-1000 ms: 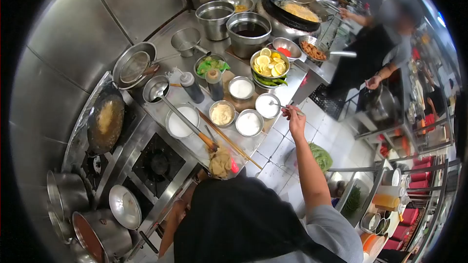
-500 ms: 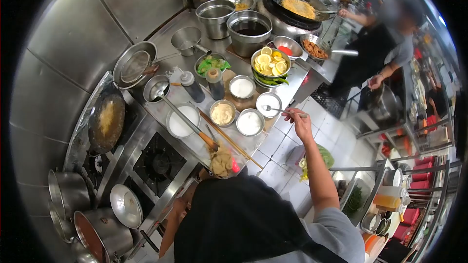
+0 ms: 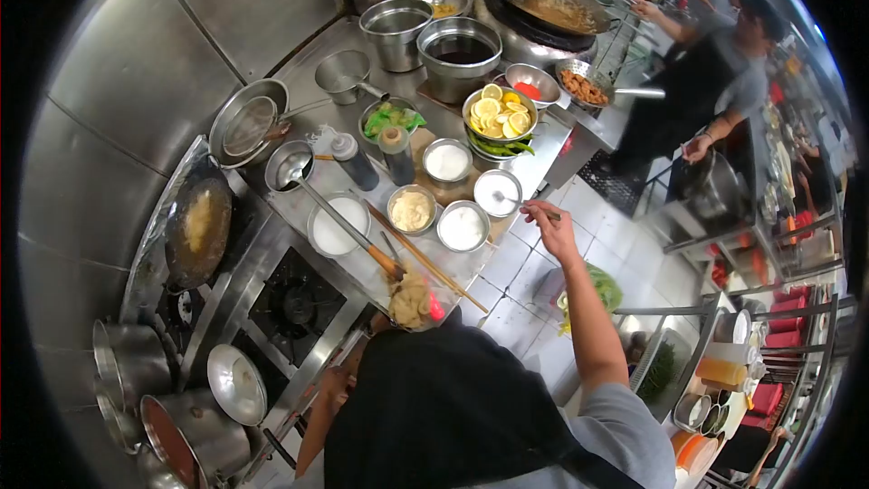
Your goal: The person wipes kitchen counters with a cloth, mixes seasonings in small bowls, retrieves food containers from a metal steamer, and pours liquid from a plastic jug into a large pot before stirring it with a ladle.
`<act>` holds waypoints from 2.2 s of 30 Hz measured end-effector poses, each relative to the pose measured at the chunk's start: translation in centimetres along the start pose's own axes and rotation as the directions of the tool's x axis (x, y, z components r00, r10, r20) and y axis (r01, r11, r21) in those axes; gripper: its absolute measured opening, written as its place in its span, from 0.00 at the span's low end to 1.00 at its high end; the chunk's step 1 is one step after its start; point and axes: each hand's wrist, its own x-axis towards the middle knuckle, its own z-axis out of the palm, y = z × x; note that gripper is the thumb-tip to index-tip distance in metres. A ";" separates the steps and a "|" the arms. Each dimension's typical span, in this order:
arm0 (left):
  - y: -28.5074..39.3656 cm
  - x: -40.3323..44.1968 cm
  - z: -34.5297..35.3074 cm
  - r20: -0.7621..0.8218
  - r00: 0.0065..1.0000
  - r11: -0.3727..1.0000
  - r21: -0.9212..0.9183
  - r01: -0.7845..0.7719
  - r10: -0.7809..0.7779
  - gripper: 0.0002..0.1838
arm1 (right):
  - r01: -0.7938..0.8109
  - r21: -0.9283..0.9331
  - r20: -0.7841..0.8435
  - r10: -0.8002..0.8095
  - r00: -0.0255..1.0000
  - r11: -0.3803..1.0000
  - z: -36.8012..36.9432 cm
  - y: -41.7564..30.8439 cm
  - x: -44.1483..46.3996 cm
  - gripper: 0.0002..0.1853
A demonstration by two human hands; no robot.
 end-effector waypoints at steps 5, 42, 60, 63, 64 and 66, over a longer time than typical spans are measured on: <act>1.1 -0.2 0.3 -0.083 0.996 0.983 0.181 -0.011 0.027 0.09 | 0.112 -0.349 -0.099 -0.155 0.983 0.930 -0.8 -0.5 0.1 0.10; 0.6 0.1 -0.6 0.076 0.990 0.980 0.149 -0.131 0.120 0.09 | -0.007 0.182 -0.132 0.031 0.991 0.983 1.4 2.8 1.0 0.14; -9.9 -0.7 4.8 0.000 0.997 0.996 0.045 0.082 -0.082 0.19 | 0.006 -0.512 0.049 0.022 0.999 0.859 1.0 -2.5 1.9 0.12; -7.8 4.7 2.5 0.097 0.994 0.999 0.004 0.047 -0.047 0.20 | 0.002 -0.281 0.026 0.006 1.000 0.960 2.2 2.5 3.3 0.13; -6.8 6.6 1.9 0.132 0.990 0.999 -0.008 0.044 -0.043 0.20 | -0.115 -0.128 -0.044 0.110 0.993 0.985 2.6 2.3 3.7 0.13; -5.3 9.3 0.8 0.198 0.980 1.000 0.002 0.029 -0.029 0.20 | -0.219 -0.054 -0.137 0.210 0.968 0.974 2.4 4.9 5.0 0.13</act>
